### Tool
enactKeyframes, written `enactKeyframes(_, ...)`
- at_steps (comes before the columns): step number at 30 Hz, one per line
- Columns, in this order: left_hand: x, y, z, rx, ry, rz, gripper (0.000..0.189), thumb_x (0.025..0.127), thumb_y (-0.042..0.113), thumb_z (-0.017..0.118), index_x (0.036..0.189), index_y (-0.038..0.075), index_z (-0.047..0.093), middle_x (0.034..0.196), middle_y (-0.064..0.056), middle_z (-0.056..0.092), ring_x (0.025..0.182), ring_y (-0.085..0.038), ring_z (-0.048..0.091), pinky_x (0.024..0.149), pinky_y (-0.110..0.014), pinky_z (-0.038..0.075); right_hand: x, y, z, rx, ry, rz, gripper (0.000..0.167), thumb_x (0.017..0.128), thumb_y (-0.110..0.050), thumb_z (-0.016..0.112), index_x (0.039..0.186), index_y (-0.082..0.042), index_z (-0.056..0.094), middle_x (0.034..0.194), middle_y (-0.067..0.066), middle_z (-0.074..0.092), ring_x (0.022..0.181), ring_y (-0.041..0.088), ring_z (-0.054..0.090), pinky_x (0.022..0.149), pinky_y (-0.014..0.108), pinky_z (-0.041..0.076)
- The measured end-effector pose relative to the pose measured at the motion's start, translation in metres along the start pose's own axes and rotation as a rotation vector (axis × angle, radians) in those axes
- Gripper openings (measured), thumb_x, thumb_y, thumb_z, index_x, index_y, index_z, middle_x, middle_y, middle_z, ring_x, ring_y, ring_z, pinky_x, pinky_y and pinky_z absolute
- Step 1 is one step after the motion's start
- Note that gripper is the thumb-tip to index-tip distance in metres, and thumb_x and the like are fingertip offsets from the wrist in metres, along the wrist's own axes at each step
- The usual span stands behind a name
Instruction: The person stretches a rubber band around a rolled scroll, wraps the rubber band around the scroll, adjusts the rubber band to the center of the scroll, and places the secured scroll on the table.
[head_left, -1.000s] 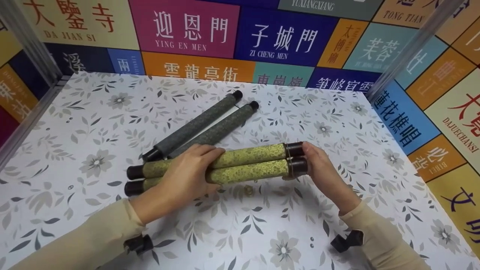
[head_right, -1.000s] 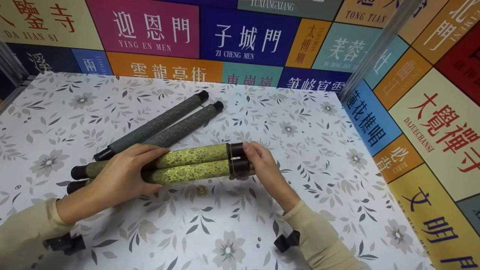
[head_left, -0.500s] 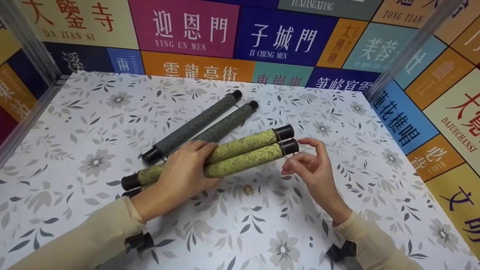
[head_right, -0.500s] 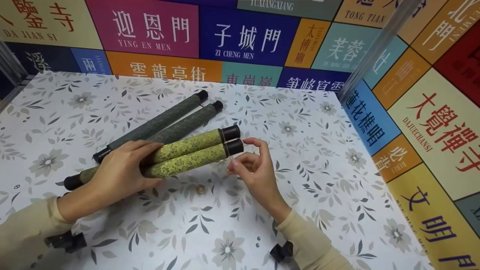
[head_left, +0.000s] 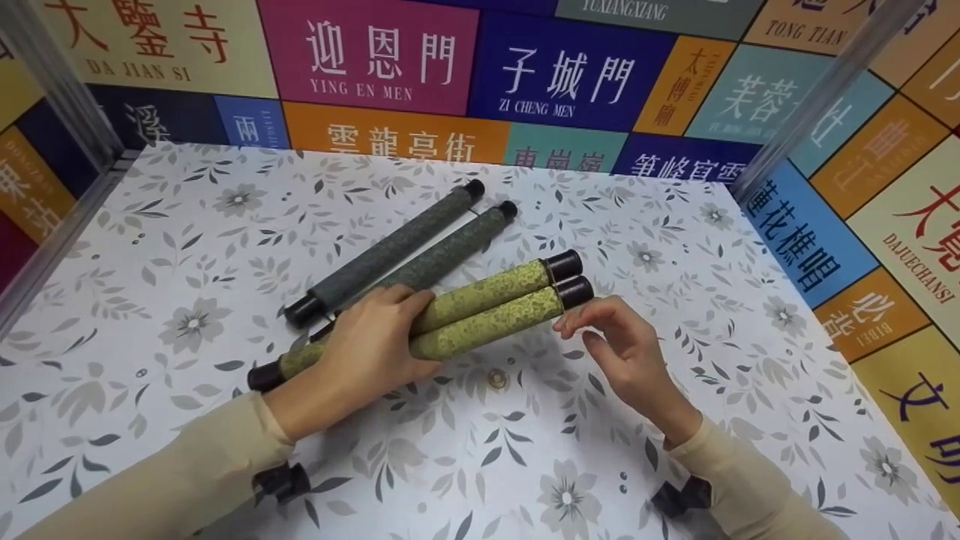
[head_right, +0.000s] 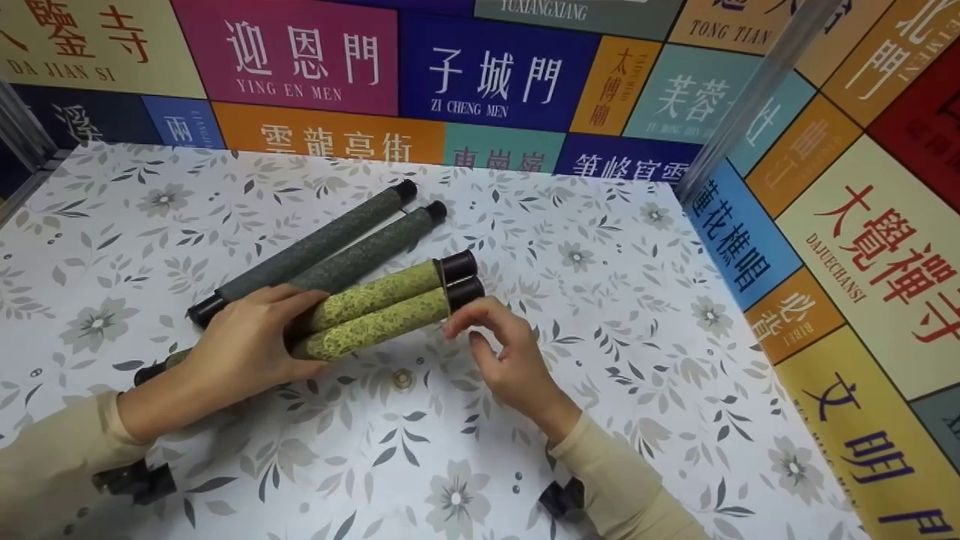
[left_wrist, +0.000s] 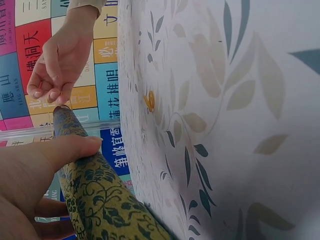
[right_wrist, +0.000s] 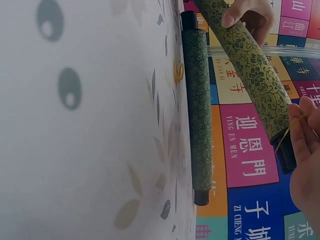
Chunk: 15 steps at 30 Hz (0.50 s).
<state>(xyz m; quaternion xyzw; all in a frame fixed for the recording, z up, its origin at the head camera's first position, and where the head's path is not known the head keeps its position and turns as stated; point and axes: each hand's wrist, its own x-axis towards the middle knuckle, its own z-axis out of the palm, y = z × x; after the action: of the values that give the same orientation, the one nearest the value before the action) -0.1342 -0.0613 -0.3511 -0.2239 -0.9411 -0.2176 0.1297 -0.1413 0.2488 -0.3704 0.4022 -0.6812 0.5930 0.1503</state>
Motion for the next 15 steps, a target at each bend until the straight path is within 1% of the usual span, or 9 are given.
enactKeyframes(4,0.0001,0.0013,0.0001,-0.003,-0.001,0.007,0.069,0.061,0.036,0.089,0.121,0.009,0.066,0.104,-0.007,0.068,0.092,-0.028,0.065,0.073,-0.046,0.059,0.0025,-0.0036,-0.0002,0.028,-0.019,0.013,0.030,0.077,0.031,0.035,0.096,0.015,0.052,0.093,0.015,0.065,0.102,0.027,0.067,0.092,0.033,0.057)
enactKeyframes(7,-0.0008,0.0007,0.0006,-0.002,0.000,0.006,0.070,0.061,0.035,0.089,0.122,0.009,0.066,0.105,-0.007,0.067,0.092,-0.028,0.065,0.074,-0.046,0.059,0.0045,-0.0069,-0.0009,0.058,-0.032,0.024,0.033,0.074,0.032,0.033,0.096,0.016,0.051,0.094,0.015,0.065,0.100,0.026,0.067,0.091,0.033,0.058)
enactKeyframes(9,-0.0009,0.0002,0.0010,-0.003,-0.001,0.008,0.073,0.060,0.035,0.089,0.124,0.009,0.065,0.106,-0.008,0.067,0.094,-0.028,0.065,0.076,-0.046,0.059,0.0049,-0.0084,-0.0019,0.077,-0.042,0.025,0.032,0.075,0.032,0.033,0.096,0.017,0.051,0.095,0.015,0.065,0.097,0.025,0.068,0.089,0.034,0.059)
enactKeyframes(12,-0.0007,0.0002,0.0013,-0.008,0.002,0.008,0.076,0.060,0.034,0.090,0.127,0.009,0.063,0.109,-0.008,0.068,0.096,-0.029,0.066,0.079,-0.047,0.059,0.0054,-0.0083,-0.0033,0.067,-0.071,0.021,0.026,0.081,0.032,0.038,0.096,0.016,0.054,0.097,0.016,0.065,0.090,0.021,0.068,0.080,0.030,0.061)
enactKeyframes(15,-0.0007,0.0002,0.0012,-0.016,0.013,0.007,0.077,0.061,0.037,0.090,0.128,0.009,0.063,0.109,-0.008,0.069,0.096,-0.029,0.066,0.082,-0.046,0.059,0.0058,-0.0058,-0.0046,0.027,-0.110,0.025,0.023,0.085,0.028,0.047,0.098,0.013,0.059,0.100,0.015,0.066,0.085,0.018,0.068,0.069,0.027,0.060)
